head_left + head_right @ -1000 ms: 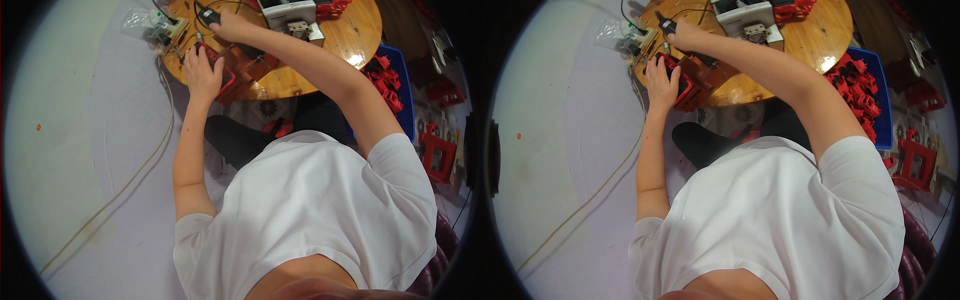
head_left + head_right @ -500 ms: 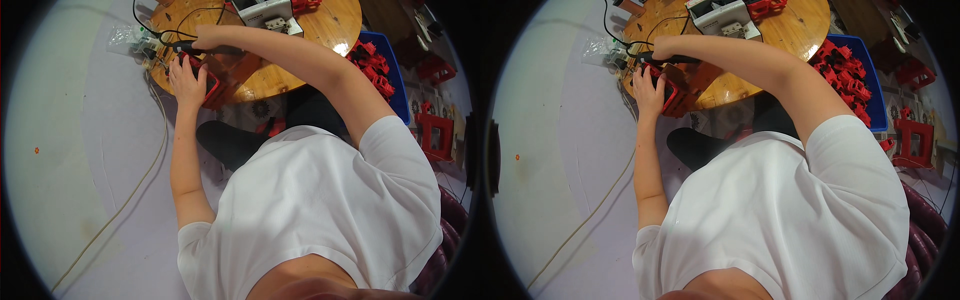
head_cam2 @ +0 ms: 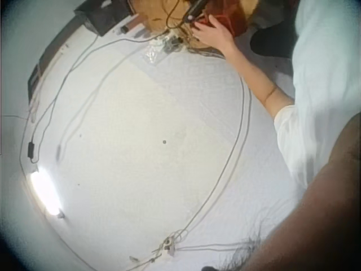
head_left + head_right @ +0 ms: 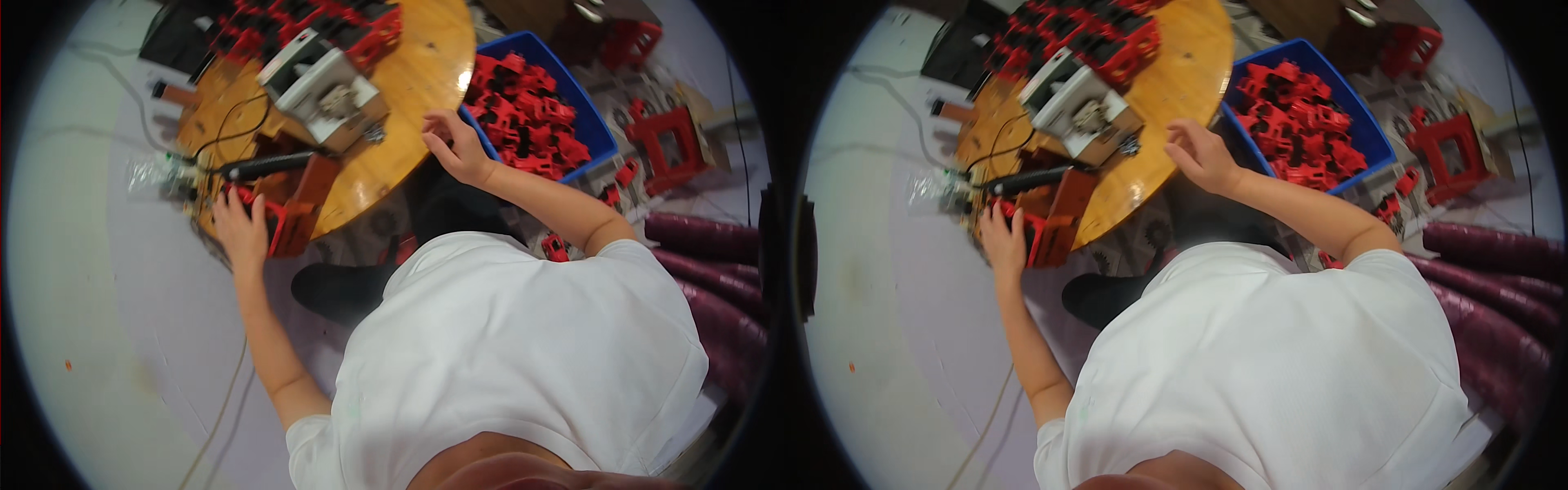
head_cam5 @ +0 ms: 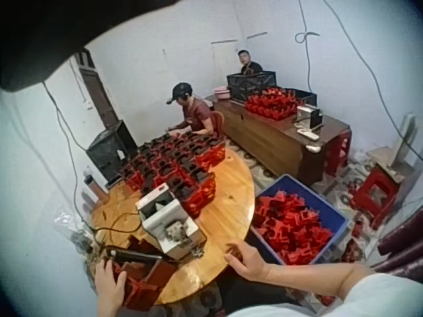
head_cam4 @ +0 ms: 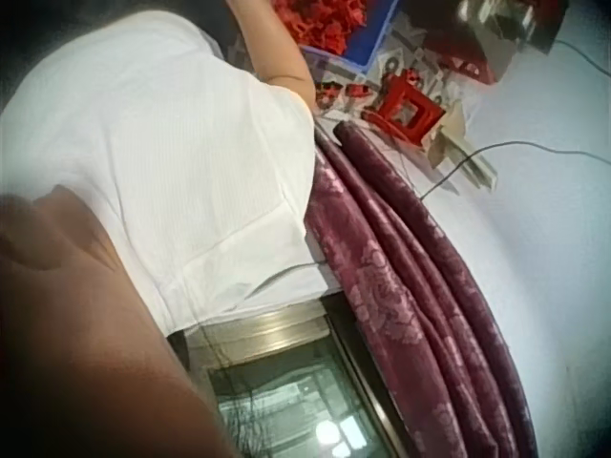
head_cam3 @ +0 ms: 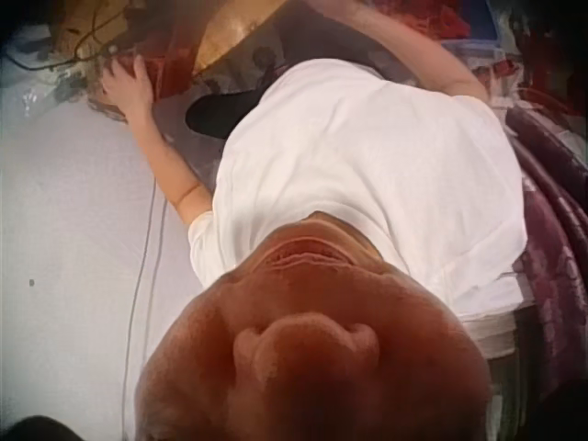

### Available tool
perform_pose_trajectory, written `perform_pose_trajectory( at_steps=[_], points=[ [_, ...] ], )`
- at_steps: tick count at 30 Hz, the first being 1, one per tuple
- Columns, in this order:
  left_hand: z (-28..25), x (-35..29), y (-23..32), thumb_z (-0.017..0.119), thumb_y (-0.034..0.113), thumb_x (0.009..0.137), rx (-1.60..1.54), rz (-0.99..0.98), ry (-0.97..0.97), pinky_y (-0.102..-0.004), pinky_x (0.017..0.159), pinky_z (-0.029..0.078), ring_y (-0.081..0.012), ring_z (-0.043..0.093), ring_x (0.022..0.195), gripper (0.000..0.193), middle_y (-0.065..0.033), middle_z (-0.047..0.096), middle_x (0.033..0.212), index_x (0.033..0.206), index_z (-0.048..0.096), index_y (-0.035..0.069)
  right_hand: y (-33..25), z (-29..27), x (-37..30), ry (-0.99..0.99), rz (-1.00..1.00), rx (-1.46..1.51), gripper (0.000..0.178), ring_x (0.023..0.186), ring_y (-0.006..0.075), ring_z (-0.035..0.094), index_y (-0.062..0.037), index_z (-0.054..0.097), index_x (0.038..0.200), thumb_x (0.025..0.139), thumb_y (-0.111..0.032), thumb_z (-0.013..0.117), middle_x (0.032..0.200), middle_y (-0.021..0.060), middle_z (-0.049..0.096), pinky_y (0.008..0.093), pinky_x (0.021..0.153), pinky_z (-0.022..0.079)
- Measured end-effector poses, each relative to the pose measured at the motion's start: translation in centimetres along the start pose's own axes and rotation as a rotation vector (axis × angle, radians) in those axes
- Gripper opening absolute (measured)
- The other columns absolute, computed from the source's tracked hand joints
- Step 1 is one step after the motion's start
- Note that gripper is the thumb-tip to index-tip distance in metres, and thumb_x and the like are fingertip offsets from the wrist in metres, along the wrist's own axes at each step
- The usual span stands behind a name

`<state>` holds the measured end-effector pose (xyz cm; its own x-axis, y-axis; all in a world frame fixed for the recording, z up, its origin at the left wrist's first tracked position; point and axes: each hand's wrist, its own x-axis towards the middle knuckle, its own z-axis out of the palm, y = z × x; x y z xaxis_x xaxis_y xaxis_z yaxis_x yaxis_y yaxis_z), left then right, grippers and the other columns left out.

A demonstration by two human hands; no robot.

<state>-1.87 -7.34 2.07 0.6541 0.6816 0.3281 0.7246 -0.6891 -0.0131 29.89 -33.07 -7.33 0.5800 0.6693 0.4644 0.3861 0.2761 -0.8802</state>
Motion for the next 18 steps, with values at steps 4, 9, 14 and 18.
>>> perform_pose_trajectory(
  at_steps=[4,9,14,18],
  points=[
    [-4.6,3.2,3.8,0.058,0.043,0.095,0.159,-0.090,-0.250,-0.0503,0.110,0.033,-0.0462,0.041,0.130,0.062,-0.0246,0.045,0.144,0.137,0.049,-0.002,7.1,-6.4,-6.4,0.191,0.232,-0.419,0.043,0.080,0.0265,0.064,-0.0042,0.049,0.125,0.089,-0.018,0.068,0.114,0.0154,0.057,0.0380,0.071,0.052],
    [-4.8,9.0,16.3,0.067,0.017,0.089,-0.508,0.339,-0.269,-0.0395,0.111,0.034,-0.0353,0.044,0.135,0.051,-0.0222,0.046,0.144,0.134,0.050,-0.001,18.2,-12.5,-14.2,-0.038,0.467,-0.977,0.059,0.119,0.0367,0.049,-0.0073,0.045,0.134,0.081,-0.018,0.070,0.133,0.0199,0.046,0.0478,0.095,0.047],
    [0.5,15.2,28.0,0.062,0.026,0.095,-0.413,0.690,-0.524,-0.0393,0.115,0.029,-0.0365,0.035,0.142,0.058,-0.0253,0.041,0.149,0.141,0.043,-0.005,27.8,-16.2,-15.5,0.036,0.946,-1.147,0.061,0.122,0.0384,0.047,-0.0063,0.045,0.133,0.079,-0.017,0.070,0.132,0.0178,0.047,0.0507,0.097,0.046],
    [7.4,24.2,33.2,0.058,0.031,0.098,-0.240,0.789,-0.555,-0.0408,0.115,0.031,-0.0376,0.036,0.141,0.056,-0.0275,0.039,0.149,0.139,0.044,-0.006,31.7,-16.4,-11.2,0.282,0.872,-1.041,0.055,0.121,0.0369,0.047,-0.0060,0.047,0.129,0.079,-0.018,0.069,0.129,0.0162,0.049,0.0528,0.097,0.045]
  ],
)
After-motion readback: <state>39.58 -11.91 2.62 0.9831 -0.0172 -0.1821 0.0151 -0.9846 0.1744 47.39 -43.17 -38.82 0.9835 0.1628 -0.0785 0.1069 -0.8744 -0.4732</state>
